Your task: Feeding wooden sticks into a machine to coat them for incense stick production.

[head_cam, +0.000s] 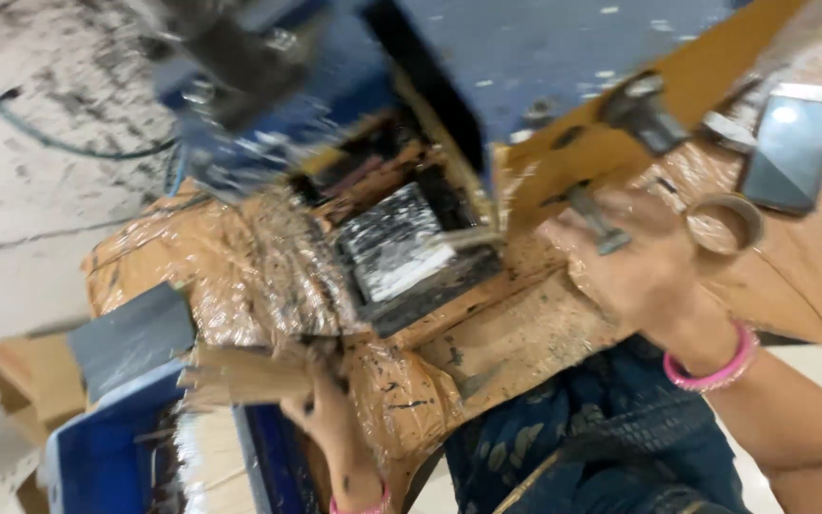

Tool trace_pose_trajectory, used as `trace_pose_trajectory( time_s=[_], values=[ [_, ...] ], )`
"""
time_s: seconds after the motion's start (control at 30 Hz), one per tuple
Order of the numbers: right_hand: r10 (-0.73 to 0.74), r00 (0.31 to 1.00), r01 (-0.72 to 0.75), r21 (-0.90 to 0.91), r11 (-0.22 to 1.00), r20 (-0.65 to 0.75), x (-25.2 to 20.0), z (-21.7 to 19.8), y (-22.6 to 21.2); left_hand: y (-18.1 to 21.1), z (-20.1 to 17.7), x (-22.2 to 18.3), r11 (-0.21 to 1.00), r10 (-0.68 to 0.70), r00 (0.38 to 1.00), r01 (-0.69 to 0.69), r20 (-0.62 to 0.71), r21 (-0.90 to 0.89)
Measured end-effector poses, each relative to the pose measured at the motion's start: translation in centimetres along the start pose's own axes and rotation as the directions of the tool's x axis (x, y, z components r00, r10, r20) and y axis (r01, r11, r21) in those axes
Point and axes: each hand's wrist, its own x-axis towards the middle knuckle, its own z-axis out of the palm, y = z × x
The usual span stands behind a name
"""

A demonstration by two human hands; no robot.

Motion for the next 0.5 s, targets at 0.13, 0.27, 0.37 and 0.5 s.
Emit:
trace_pose_trajectory(
  time_s=[0.13, 0.27, 0.37, 0.5],
  values=[
    [0.285, 0.948, -0.315, -0.271, 0.91, -0.145, -2.2, -1.2, 4.5, -0.4, -2.2, -2.5, 0.95, -0.201, 0.976, 0.175, -0.079, -0.26],
    [0.29, 0.94, -0.341, 0.447, 0.827, 0.18, -1.4, 1.0, -1.5, -1.4, -1.3, -2.8, 0.987, 0.094, 0.939, -0.045, 0.33, -0.151],
    [0.049, 0.887, -0.435, 0.794, 0.425, 0.459, -0.5, 3.5, -4.4, 4.3, 1.4, -2.2, 0.855, 0.328, 0.492, -0.518, 0.806, -0.031],
    [-0.031, 0.941, -0.263, 0.79, 0.554, 0.336, 2.8, 3.7, -4.3, 5.4, 0.0, 1.8, 0.998, -0.041, 0.637, 0.061, 0.77, 0.003]
  ],
)
